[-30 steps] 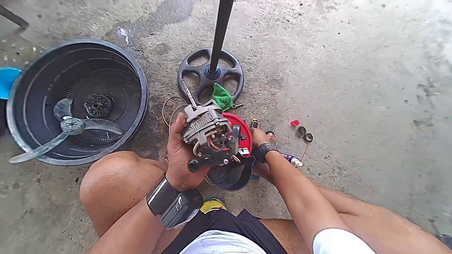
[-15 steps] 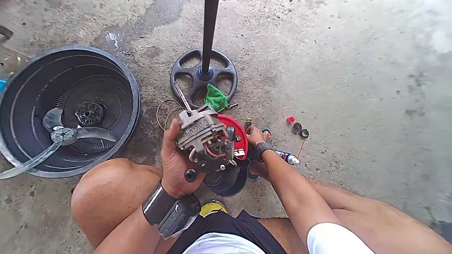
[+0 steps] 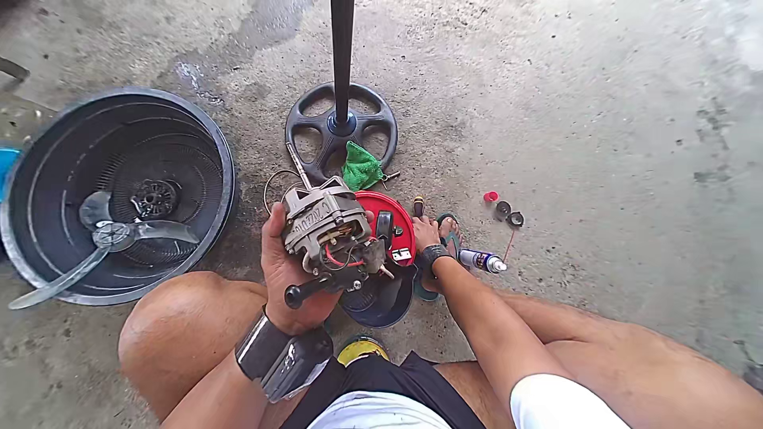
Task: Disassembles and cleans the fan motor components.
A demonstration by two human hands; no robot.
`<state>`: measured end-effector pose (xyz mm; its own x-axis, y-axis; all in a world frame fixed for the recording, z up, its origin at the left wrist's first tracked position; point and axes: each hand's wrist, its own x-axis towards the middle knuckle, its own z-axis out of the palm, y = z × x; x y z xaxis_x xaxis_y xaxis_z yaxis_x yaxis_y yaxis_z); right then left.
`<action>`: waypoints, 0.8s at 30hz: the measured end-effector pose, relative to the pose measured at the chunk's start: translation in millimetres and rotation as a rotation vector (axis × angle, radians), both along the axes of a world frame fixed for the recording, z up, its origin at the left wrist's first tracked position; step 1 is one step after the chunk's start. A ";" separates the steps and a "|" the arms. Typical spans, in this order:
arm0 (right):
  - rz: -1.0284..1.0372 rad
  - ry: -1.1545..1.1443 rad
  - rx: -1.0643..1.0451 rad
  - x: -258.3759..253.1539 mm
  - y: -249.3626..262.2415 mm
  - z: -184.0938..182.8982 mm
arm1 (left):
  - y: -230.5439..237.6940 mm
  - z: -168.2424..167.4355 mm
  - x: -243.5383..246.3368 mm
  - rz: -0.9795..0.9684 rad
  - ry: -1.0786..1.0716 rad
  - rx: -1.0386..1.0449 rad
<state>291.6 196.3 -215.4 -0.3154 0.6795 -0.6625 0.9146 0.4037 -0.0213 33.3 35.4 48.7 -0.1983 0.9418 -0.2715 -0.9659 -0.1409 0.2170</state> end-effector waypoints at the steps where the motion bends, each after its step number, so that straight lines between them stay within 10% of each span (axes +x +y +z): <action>1: -0.033 0.021 0.029 -0.4 -0.9 0.4 | 0.7 -2.7 -0.8 -0.021 -0.008 -0.006; 7: -0.522 0.276 0.135 -2.8 5.6 -1.9 | 3.7 -0.6 -2.8 -0.021 -0.028 0.020; 13: -0.980 1.147 0.205 -19.4 46.6 48.3 | 2.5 6.1 -1.3 0.014 0.071 -0.001; 18: -0.373 1.156 0.044 -9.8 105.8 206.5 | 4.6 18.7 0.9 -0.103 0.164 -0.235; 24: 0.326 0.766 0.314 -12.3 69.3 379.0 | 9.8 31.0 -1.2 -0.203 0.099 -0.396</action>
<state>279.4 265.5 163.6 -0.8052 0.5930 0.0117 0.5328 0.7319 -0.4249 32.0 45.2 79.8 -0.0633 0.7918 -0.6075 -0.9374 0.1616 0.3083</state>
